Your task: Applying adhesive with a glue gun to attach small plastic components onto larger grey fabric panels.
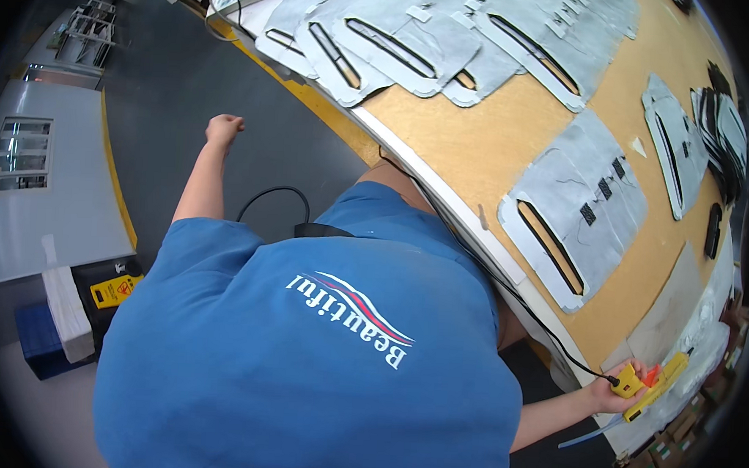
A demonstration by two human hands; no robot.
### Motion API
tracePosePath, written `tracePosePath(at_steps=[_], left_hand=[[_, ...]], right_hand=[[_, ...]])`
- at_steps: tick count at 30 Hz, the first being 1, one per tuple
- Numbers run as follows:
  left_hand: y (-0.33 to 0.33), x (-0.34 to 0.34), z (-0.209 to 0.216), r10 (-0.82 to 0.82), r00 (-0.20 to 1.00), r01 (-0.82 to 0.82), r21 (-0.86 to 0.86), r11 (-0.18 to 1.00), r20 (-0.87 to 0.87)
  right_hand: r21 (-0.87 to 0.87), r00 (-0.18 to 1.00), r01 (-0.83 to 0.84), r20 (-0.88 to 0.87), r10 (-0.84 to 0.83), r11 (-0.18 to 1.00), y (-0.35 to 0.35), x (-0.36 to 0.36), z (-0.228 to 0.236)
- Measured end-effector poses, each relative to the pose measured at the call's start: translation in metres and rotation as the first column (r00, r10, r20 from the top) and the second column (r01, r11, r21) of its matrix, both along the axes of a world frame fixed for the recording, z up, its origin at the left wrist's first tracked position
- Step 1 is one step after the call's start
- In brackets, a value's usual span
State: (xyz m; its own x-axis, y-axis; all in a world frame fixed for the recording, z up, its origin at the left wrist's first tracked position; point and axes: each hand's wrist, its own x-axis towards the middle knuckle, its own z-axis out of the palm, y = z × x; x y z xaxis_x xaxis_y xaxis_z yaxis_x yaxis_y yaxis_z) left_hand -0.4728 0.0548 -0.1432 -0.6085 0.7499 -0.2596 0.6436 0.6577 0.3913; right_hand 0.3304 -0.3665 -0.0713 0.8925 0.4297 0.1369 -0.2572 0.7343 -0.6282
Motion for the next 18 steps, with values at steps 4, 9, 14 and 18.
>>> tracePosePath(at_steps=[4, 9, 14, 18], left_hand=[[0.002, 0.011, -0.007, -0.153, 0.981, 0.178, -0.227, 0.958, 0.122], [-0.009, 0.011, 0.005, -0.078, 0.988, 0.114, -0.288, 0.951, 0.135], [0.029, 0.024, -0.007, -0.513, 0.857, 0.459, -0.387, 0.8, -0.044], [0.052, -0.078, -0.044, -0.908, 0.392, 0.849, -0.32, 0.42, -0.15]], right_hand=[[0.052, 0.998, 0.005, -0.07, -0.001, 0.999, -0.01, 0.012, -0.005], [0.071, 0.995, 0.034, -0.094, -0.028, 0.997, -0.014, 0.016, -0.007], [-0.248, 0.994, 0.102, -0.013, -0.108, 0.963, -0.054, 0.025, -0.014], [0.043, 0.975, -0.158, -0.152, 0.163, 0.987, -0.007, 0.0, -0.023]])
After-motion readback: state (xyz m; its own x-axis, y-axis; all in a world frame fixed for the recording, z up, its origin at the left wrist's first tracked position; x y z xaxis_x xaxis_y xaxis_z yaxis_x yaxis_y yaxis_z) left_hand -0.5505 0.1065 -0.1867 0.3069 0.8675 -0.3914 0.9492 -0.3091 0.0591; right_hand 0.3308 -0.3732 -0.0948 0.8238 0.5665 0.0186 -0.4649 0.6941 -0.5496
